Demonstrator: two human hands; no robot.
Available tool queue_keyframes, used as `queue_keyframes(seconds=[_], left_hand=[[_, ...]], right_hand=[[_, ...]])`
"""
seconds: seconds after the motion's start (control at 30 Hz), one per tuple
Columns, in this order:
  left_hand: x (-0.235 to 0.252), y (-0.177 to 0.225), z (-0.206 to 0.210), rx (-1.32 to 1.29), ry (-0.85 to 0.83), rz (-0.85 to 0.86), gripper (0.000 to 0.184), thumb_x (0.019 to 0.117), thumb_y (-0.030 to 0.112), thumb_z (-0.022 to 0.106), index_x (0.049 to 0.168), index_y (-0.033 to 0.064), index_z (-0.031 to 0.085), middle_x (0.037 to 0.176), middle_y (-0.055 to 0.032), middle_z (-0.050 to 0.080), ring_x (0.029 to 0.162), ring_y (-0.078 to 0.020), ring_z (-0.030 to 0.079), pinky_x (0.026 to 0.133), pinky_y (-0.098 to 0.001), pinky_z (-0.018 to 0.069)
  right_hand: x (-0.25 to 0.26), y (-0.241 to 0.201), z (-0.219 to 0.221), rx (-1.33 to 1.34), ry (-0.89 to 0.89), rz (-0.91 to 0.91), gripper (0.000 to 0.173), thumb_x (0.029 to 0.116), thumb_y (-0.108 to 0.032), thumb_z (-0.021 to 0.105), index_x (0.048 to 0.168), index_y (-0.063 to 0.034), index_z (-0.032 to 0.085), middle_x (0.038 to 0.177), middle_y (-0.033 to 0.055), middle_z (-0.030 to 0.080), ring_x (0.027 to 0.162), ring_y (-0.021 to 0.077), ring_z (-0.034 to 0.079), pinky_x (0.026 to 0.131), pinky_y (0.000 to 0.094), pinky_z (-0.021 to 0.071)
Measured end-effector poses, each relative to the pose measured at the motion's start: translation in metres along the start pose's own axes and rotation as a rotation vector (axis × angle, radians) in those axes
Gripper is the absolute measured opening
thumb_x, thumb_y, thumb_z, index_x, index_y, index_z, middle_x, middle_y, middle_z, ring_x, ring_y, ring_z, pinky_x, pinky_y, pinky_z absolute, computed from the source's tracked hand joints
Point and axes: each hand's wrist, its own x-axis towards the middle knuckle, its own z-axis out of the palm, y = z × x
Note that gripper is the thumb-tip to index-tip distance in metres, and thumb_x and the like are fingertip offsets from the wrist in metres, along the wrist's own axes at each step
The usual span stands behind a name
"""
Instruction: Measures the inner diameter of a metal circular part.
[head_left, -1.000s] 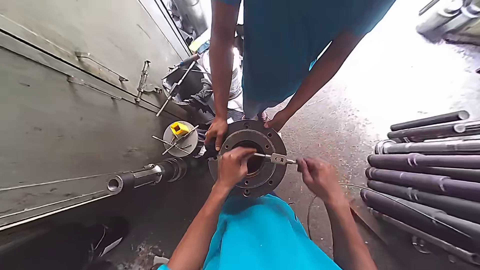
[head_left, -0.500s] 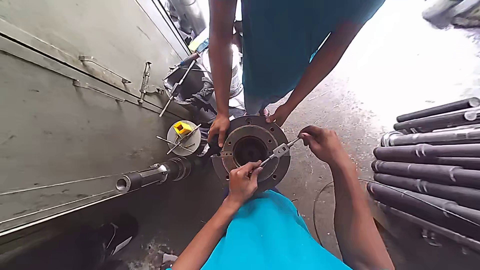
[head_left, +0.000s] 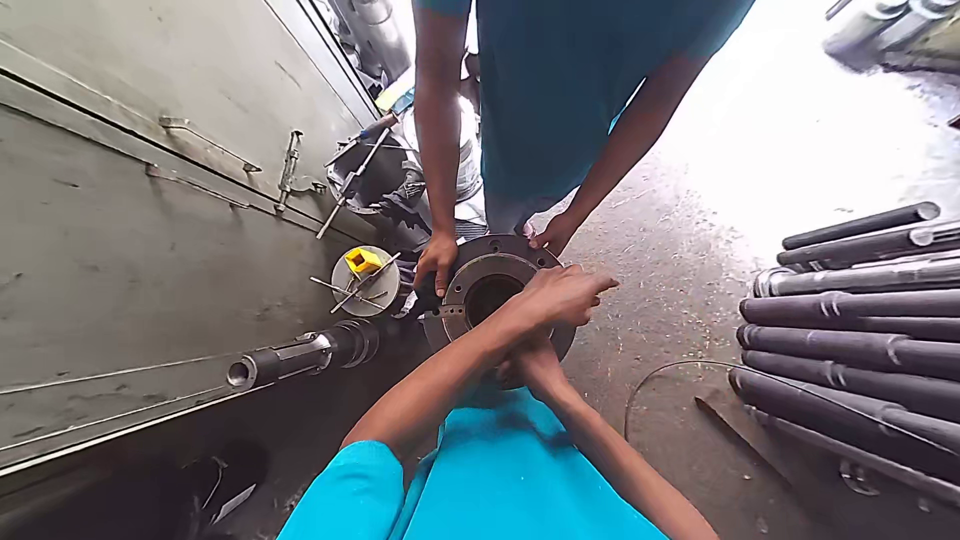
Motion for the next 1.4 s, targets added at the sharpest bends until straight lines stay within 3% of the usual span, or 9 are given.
queue_keyframes(seconds=[0.1,0.3,0.47,0.67,0.83,1.1,1.23,1.3,1.4], left_hand=[[-0.048,-0.046,0.018,-0.108,0.316,-0.066,0.033,0.1024,0.031,0.059,0.134,0.0243,0.067,0.099,-0.0076,0.075,0.089,-0.029,0.072,0.076,-0.0593,0.0569],[-0.135,-0.075,0.087,-0.541,0.506,-0.234,0.024,0.0979,0.025,0.065,0.116,0.0144,0.077,0.096,0.0027,0.078,0.083,-0.0052,0.072,0.08,-0.0309,0.0605],[-0.094,-0.087,0.087,-0.314,0.929,-0.254,0.017,0.0981,0.017,0.064,0.106,0.0126,0.079,0.095,-0.0018,0.078,0.085,-0.0144,0.074,0.08,-0.0426,0.0616],[0.0,-0.09,-0.002,-0.487,0.514,-0.069,0.022,0.1019,0.011,0.058,0.116,0.0128,0.076,0.099,-0.0067,0.076,0.071,-0.0166,0.07,0.069,-0.0425,0.0601],[-0.079,-0.107,0.045,-0.463,0.685,-0.196,0.016,0.0985,0.021,0.065,0.107,0.0114,0.075,0.093,-0.0027,0.075,0.075,-0.0144,0.071,0.072,-0.0431,0.0619],[-0.083,-0.07,0.071,-1.231,0.811,-0.412,0.021,0.1026,0.009,0.06,0.118,-0.0034,0.066,0.09,-0.011,0.074,0.055,-0.0143,0.066,0.05,-0.0289,0.0576],[0.005,-0.051,0.002,-0.8,0.4,-0.233,0.025,0.1055,0.016,0.055,0.123,0.0043,0.068,0.105,-0.0107,0.076,0.07,-0.0164,0.069,0.066,-0.0366,0.0581],[0.048,-0.026,-0.01,-0.44,0.126,-0.01,0.02,0.0949,0.008,0.064,0.111,0.0054,0.076,0.1,-0.0103,0.078,0.092,-0.0234,0.074,0.088,-0.0524,0.0573],[0.052,0.012,-0.001,-0.004,-0.107,0.153,0.022,0.0893,0.011,0.072,0.11,0.0167,0.077,0.096,-0.0069,0.076,0.094,-0.0283,0.071,0.081,-0.0592,0.0558]], right_hand=[[-0.002,-0.007,-0.06,-0.328,-0.182,-0.303,0.024,0.104,-0.018,0.055,0.104,-0.0018,0.073,0.082,0.0004,0.074,0.065,0.006,0.069,0.061,0.0269,0.0608],[0.043,-0.045,-0.155,-0.998,0.271,-0.742,0.024,0.0993,-0.029,0.061,0.108,-0.0133,0.078,0.118,0.0063,0.074,0.1,0.0261,0.068,0.08,0.0467,0.0545],[0.015,-0.013,-0.151,-1.114,0.244,-0.526,0.043,0.1037,-0.034,0.047,0.081,-0.0061,0.071,0.071,0.0096,0.067,0.067,0.0284,0.067,0.06,0.0536,0.0531],[-0.037,0.017,-0.091,-1.173,0.147,-0.323,0.048,0.1047,-0.046,0.044,0.084,-0.0099,0.068,0.07,0.0076,0.066,0.066,0.0275,0.068,0.056,0.0516,0.0523],[-0.007,-0.029,-0.152,-1.134,0.108,-0.24,0.029,0.0999,-0.038,0.059,0.1,-0.013,0.075,0.082,0.0077,0.074,0.074,0.0309,0.072,0.066,0.0635,0.054],[0.012,-0.045,-0.173,-0.925,-0.164,-0.121,0.031,0.1045,-0.031,0.053,0.099,-0.0102,0.075,0.08,0.0004,0.075,0.07,0.0155,0.071,0.072,0.0462,0.06],[-0.008,-0.015,-0.094,-0.374,-0.35,0.137,0.037,0.1103,-0.024,0.042,0.099,-0.0007,0.068,0.078,0.0038,0.073,0.063,0.0126,0.07,0.06,0.0315,0.0605],[0.003,-0.007,-0.032,0.017,-0.116,0.171,0.031,0.1103,-0.018,0.041,0.103,0.0011,0.064,0.071,0.0053,0.07,0.054,0.0116,0.064,0.05,0.0266,0.0531],[0.026,0.019,0.009,0.4,0.09,-0.004,0.02,0.1097,-0.01,0.042,0.124,0.0016,0.052,0.089,0.0055,0.064,0.07,0.0068,0.061,0.059,0.0239,0.052]])
